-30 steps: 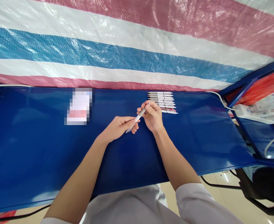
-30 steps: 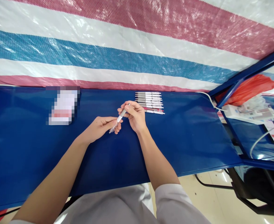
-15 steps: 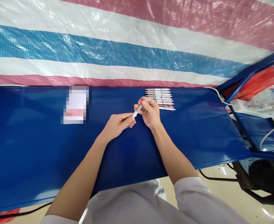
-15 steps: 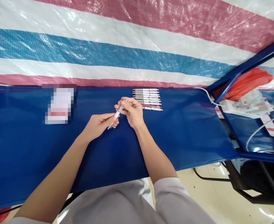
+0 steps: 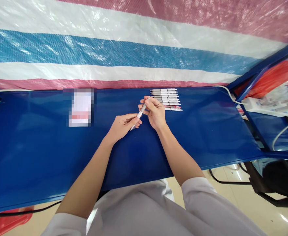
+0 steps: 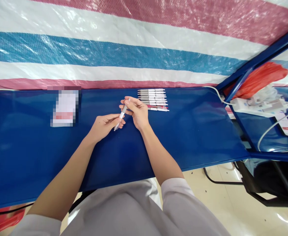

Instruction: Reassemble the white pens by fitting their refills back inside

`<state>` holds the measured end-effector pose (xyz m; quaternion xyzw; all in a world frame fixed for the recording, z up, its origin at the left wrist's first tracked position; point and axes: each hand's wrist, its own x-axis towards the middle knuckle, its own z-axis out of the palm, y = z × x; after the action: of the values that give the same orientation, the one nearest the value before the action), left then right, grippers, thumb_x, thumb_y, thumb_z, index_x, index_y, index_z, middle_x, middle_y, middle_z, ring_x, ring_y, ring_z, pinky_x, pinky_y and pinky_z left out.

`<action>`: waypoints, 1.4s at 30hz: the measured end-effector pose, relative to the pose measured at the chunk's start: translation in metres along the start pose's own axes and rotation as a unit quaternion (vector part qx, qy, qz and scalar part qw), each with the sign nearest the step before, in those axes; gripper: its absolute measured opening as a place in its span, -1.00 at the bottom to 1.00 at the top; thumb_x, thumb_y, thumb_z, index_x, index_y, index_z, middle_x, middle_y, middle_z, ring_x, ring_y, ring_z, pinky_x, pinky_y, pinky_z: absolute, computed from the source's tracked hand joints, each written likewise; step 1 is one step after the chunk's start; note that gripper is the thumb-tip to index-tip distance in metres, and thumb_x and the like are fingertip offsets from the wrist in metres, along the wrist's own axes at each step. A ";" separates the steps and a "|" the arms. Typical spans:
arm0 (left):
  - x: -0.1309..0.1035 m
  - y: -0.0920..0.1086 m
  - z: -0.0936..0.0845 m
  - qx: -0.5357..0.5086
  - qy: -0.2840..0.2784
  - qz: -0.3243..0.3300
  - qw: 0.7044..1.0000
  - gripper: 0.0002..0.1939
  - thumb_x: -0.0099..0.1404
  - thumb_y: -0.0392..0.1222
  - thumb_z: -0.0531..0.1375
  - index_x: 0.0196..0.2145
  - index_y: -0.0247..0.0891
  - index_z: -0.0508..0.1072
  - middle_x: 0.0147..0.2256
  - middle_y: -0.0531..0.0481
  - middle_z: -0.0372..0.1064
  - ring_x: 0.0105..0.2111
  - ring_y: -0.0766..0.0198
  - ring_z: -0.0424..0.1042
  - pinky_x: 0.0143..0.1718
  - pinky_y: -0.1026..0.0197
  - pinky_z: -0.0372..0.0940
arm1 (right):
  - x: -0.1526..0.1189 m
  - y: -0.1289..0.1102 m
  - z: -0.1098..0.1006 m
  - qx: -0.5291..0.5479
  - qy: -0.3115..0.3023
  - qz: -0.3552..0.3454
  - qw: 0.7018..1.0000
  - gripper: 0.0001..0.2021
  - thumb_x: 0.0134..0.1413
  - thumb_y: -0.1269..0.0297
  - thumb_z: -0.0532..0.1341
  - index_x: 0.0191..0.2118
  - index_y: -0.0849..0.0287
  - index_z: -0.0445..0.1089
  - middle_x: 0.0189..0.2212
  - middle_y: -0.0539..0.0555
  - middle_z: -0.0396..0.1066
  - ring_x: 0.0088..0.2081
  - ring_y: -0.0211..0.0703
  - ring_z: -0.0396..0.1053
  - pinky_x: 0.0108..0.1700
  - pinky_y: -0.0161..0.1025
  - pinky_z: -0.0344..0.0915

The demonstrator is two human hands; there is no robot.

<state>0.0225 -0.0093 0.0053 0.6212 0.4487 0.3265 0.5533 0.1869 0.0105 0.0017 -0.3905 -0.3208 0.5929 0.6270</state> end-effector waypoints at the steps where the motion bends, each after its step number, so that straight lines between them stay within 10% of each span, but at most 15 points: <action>1: 0.000 0.000 0.000 -0.002 0.003 0.000 1.000 -0.64 0.27 0.07 0.25 -0.14 -0.23 0.59 -0.32 -0.07 0.58 -0.39 0.22 0.53 -0.34 0.23 0.41 | 0.000 0.000 -0.001 0.001 -0.001 -0.004 1.000 -0.69 -0.15 0.07 0.43 -0.26 0.04 0.50 -0.33 -0.07 0.58 -0.32 -0.23 0.57 -0.29 -0.30 0.53; 19: 0.010 0.021 0.015 -0.252 0.219 0.096 0.938 -0.65 0.16 0.01 0.37 -0.26 -0.22 0.36 -0.19 -0.08 0.59 0.01 0.07 0.50 0.11 -0.03 0.32 | -0.014 -0.007 0.003 -0.153 -0.027 -0.096 0.983 -0.74 -0.06 0.06 0.37 -0.23 0.03 0.51 -0.24 -0.05 0.55 -0.28 -0.27 0.52 -0.35 -0.37 0.48; 30: 0.007 0.016 0.027 -0.363 0.259 0.057 0.893 -0.64 0.15 -0.05 0.39 -0.26 -0.25 0.32 -0.19 -0.13 0.59 -0.03 0.11 0.53 0.16 -0.03 0.28 | -0.013 -0.002 0.002 -0.177 -0.090 -0.092 0.976 -0.69 -0.15 0.15 0.43 -0.20 0.05 0.52 -0.20 -0.03 0.54 -0.28 -0.25 0.51 -0.41 -0.36 0.49; 42: -0.005 0.018 0.012 -0.436 0.326 0.066 0.836 -0.79 0.33 -0.04 0.25 -0.23 -0.24 0.46 -0.23 -0.08 0.60 -0.10 0.16 0.56 0.14 0.00 0.30 | -0.011 0.010 0.011 -0.091 -0.024 -0.069 0.993 -0.76 -0.10 0.13 0.41 -0.26 0.06 0.52 -0.40 -0.06 0.56 -0.31 -0.22 0.56 -0.28 -0.27 0.54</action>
<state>0.0351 -0.0180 0.0213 0.2015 0.3729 0.7076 0.5654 0.1715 0.0008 -0.0013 -0.4092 -0.4145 0.5257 0.6201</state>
